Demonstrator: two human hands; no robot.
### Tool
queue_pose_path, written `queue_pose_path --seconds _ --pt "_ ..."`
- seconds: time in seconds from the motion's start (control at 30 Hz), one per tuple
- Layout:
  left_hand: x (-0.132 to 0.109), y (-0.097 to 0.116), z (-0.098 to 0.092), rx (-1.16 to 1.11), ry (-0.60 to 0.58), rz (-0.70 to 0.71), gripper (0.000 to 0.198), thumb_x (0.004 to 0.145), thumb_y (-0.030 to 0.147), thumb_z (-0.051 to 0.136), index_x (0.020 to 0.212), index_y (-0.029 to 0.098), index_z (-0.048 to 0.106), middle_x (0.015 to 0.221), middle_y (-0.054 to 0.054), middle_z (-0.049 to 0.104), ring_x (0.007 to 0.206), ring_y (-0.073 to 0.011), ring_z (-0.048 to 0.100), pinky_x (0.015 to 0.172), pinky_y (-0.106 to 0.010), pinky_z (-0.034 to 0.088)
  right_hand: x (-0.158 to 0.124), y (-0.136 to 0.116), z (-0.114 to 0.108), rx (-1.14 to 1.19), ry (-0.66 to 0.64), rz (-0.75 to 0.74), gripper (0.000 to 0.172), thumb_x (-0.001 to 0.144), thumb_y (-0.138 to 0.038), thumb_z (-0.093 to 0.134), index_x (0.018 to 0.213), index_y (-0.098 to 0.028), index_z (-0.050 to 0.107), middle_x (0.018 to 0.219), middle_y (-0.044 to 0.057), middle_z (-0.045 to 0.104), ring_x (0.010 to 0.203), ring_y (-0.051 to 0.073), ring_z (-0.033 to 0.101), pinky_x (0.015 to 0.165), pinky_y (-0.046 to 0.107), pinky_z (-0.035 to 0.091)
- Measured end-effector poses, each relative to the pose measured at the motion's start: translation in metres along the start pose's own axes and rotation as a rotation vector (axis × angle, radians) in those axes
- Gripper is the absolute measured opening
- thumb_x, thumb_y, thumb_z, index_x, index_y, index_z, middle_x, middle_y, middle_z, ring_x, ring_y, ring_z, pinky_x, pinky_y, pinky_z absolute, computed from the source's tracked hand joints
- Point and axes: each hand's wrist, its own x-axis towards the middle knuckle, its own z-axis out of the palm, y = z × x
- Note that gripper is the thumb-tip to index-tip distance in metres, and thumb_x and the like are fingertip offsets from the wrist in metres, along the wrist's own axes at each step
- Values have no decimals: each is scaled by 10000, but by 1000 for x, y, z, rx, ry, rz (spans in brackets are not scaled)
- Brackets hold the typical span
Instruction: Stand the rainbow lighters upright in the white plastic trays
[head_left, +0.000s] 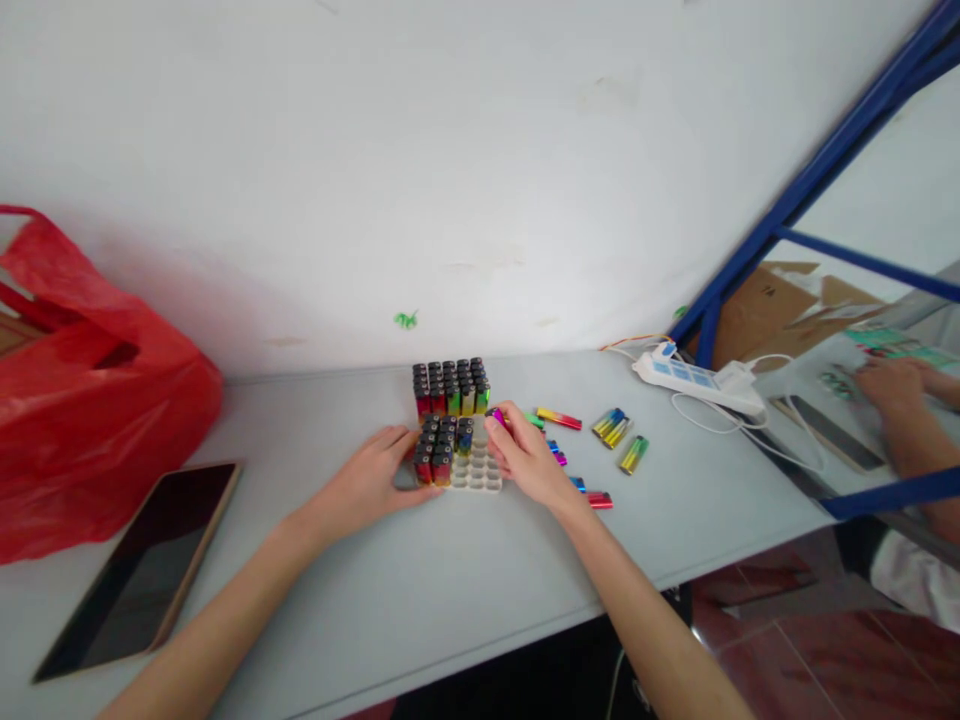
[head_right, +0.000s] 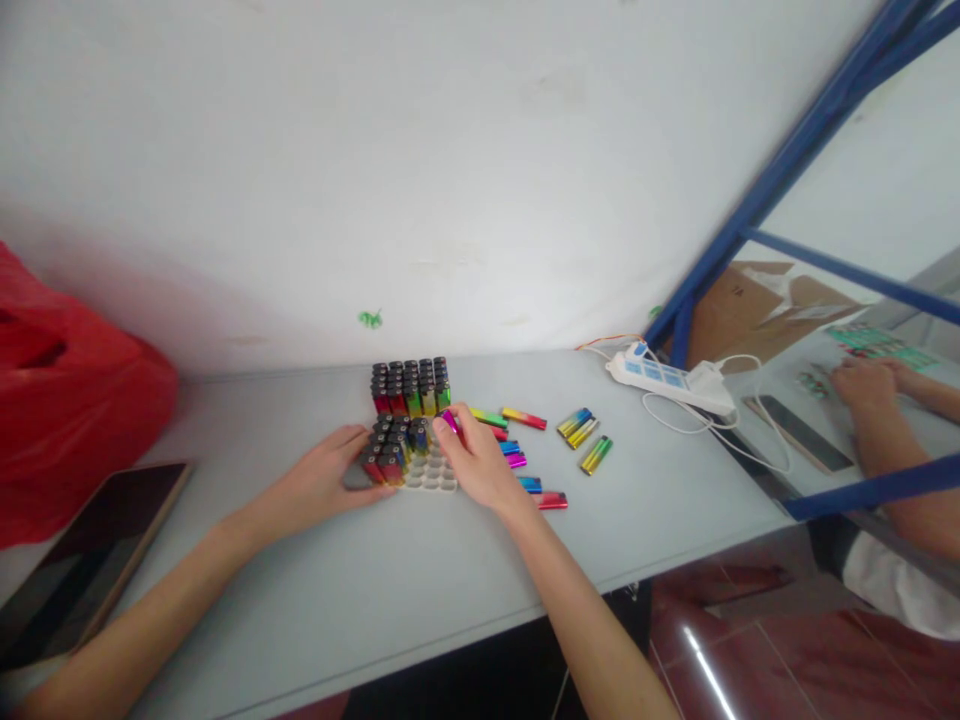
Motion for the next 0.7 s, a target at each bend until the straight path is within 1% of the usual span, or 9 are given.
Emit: queue_pose_path --seconds 0.07,0.13,0.2,0.27,0.37,0.5,0.6,0.7 --pt "0 0 0 -14 5 -3 470 868 660 792 1040 229 712 1075 -97 752 1039 -347 728 975 -469 600 -2 0 3 -25 15 -27 434 1079 -627 537 836 -268 516 684 -41 507 645 168 483 589 280 366" --pt "1 -1 1 -19 9 -1 476 854 672 793 1023 234 712 1059 -97 755 1039 -350 729 970 -469 599 -2 -2 5 -66 34 -43 499 1064 -629 544 738 -264 449 666 -37 465 648 163 448 596 291 325" --pt "1 -2 2 -13 13 8 490 856 689 777 1026 235 710 1045 -95 753 1020 -347 725 956 -474 600 -3 -3 7 -112 73 -31 570 1042 -652 551 663 -264 376 623 -43 409 625 152 403 597 302 285" --pt "1 -3 2 -5 13 21 503 862 707 760 1024 235 704 1029 -91 747 1001 -343 721 939 -473 601 -4 -3 8 -154 105 -19 591 1020 -650 552 624 -266 340 583 -51 368 597 143 368 596 311 260" --pt "0 -4 2 7 18 31 509 860 719 762 1006 236 696 997 -82 736 978 -341 717 921 -468 601 -5 -1 8 -209 134 -38 505 980 -549 545 612 -269 342 565 -50 375 582 142 359 598 317 250" --pt "-1 -6 2 21 13 43 510 903 690 750 1081 215 700 1047 -80 732 997 -332 716 945 -463 600 -5 0 7 -233 130 -64 383 930 -435 538 636 -269 358 580 -44 409 594 148 375 609 317 268" --pt "-2 -7 3 16 0 44 512 913 677 755 1107 207 696 1127 -96 739 1054 -338 714 1002 -478 597 -4 -2 5 -231 159 -64 390 956 -446 536 652 -269 367 592 -45 417 599 149 378 612 315 278" --pt "-1 -6 3 9 -7 25 531 899 690 761 1109 207 700 1169 -111 745 1080 -347 716 1030 -497 596 -5 -4 5 -219 185 -71 486 1005 -543 537 642 -269 366 583 -50 405 589 145 369 610 314 274"
